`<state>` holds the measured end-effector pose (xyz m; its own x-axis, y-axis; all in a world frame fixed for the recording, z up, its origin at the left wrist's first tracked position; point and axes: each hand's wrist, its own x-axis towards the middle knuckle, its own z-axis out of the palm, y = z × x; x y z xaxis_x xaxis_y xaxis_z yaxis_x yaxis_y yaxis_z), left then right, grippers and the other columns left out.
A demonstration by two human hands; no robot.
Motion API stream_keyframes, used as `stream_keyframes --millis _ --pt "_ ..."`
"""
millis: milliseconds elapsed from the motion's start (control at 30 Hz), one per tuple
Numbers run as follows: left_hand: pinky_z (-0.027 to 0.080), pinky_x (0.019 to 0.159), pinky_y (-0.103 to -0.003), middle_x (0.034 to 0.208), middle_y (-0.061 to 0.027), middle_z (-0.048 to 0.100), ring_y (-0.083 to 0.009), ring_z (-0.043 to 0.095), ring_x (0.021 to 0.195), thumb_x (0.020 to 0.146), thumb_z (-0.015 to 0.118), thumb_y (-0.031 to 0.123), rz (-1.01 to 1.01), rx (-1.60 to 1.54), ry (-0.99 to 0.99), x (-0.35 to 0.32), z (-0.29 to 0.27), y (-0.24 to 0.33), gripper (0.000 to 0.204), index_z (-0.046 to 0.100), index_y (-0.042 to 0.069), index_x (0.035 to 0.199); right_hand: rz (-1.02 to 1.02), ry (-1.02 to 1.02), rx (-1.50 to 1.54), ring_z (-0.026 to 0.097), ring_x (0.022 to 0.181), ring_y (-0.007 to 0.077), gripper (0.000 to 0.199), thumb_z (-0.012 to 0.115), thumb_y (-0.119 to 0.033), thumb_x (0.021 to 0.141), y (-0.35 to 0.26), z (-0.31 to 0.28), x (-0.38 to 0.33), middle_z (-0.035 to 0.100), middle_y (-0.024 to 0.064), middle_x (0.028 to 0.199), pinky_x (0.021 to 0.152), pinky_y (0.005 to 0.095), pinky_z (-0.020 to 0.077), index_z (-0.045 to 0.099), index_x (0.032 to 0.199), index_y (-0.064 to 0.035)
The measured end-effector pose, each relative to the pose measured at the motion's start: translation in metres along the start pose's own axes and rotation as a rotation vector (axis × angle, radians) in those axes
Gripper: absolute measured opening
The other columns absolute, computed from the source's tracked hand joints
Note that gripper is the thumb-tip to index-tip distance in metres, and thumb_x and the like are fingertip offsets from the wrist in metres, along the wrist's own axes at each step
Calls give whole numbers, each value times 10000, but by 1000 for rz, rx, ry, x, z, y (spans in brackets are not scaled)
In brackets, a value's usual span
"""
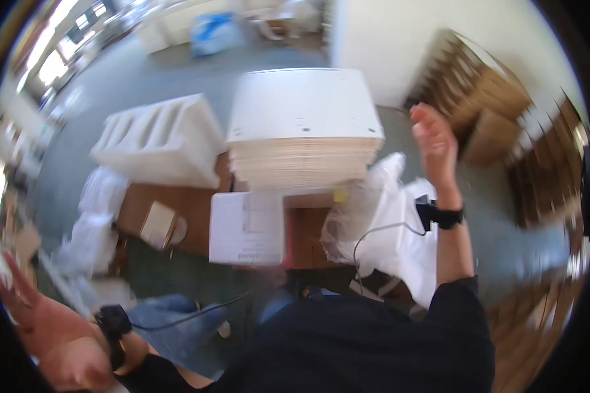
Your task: Packing white furniture boards into a cardboard box with foam protective inserts on an assembly line.
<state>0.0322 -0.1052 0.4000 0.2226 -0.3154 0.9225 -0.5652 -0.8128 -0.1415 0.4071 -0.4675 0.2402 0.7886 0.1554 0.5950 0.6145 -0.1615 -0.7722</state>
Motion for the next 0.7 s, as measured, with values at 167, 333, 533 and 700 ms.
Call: stream_keyframes --millis 167,333,533,700 --pt "391 924 -351 1080 -149 536 -229 529 989 846 528 149 -1112 -471 -29 -121 93 -76 444 400 -29 1232 593 -115 -868 597 902 262 394 621 -180 743 205 -115 -200 617 171 970 816 337 467 572 1101 -23" --pt "447 775 -254 928 -90 585 -143 571 829 865 490 50 -1531 -654 -548 -214 156 -78 250 484 -21 1105 1156 -260 -847 579 936 323 409 621 -237 696 235 -79 -354 616 184 996 865 360 435 611 1034 -6" --pt "464 742 -239 900 -99 607 -139 597 813 859 534 58 -1516 -838 -974 -258 229 -52 222 517 -31 1062 1673 354 -43 571 656 211 167 539 -196 791 279 -24 -435 599 85 745 590 338 486 607 847 -54" --pt "468 733 -238 896 -90 614 -129 596 808 859 547 79 -1577 -925 -1102 -269 289 -16 221 533 -32 1049 1483 973 177 528 597 135 204 569 -258 835 328 -16 -438 568 41 725 481 269 444 575 889 -61"
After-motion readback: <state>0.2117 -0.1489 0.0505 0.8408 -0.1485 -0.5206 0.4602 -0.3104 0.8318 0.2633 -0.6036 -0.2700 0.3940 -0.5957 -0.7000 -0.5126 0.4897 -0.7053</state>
